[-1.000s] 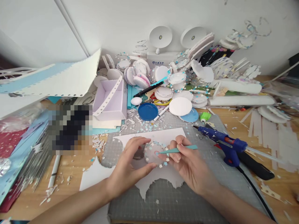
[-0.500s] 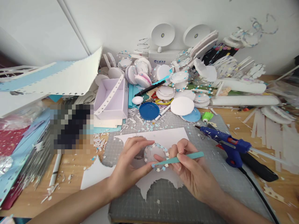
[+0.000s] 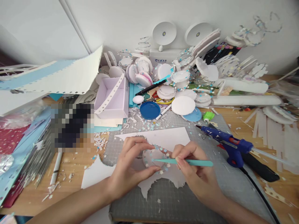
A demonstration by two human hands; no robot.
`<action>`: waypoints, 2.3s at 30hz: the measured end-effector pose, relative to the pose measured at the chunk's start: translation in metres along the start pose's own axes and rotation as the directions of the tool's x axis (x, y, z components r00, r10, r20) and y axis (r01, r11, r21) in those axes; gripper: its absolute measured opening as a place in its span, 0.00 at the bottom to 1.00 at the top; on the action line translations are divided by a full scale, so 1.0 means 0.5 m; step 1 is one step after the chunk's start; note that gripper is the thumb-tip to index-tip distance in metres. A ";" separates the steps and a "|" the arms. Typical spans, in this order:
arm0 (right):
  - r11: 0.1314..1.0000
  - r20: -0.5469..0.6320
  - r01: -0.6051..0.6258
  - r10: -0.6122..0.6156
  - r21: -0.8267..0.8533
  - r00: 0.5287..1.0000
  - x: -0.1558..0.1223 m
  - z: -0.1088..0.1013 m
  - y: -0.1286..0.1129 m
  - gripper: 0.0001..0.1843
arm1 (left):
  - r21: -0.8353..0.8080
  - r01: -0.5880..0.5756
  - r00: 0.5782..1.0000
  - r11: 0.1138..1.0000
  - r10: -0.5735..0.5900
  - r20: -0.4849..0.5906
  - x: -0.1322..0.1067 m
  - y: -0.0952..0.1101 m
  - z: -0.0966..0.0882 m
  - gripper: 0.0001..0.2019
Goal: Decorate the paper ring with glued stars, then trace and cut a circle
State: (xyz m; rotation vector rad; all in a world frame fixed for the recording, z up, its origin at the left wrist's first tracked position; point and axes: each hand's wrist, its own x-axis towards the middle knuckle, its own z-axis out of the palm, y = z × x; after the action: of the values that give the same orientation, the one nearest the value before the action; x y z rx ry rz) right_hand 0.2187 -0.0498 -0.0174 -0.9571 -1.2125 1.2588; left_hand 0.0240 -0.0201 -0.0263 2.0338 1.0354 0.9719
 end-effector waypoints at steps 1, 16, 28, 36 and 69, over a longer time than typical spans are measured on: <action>1.000 0.000 -0.001 0.001 -0.003 1.000 0.000 0.000 0.000 0.06 | -0.001 -0.002 1.000 1.000 0.002 0.000 0.001 0.000 0.000 0.21; 1.000 -0.019 -0.024 0.024 0.003 1.000 0.000 0.002 -0.004 0.06 | 0.002 -0.012 1.000 1.000 0.012 0.000 0.001 0.002 0.000 0.20; 0.996 -0.011 -0.077 0.078 0.040 0.997 -0.003 -0.002 0.006 0.05 | -0.020 -0.013 1.000 1.000 0.013 0.007 0.000 0.004 -0.003 0.19; 0.996 -0.009 -0.082 0.082 0.041 0.997 0.000 0.000 0.006 0.05 | -0.016 -0.021 1.000 1.000 0.021 0.007 0.000 0.001 -0.002 0.20; 1.000 -0.032 0.001 0.000 0.023 0.999 -0.003 0.002 0.005 0.06 | -0.027 -0.021 1.000 0.999 0.021 0.006 0.000 0.002 -0.002 0.19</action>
State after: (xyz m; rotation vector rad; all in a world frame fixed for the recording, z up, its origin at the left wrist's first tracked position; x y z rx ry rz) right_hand 0.2175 -0.0512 -0.0201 -0.9568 -1.1713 1.2502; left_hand 0.0236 -0.0206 -0.0251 2.0279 0.9945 0.9842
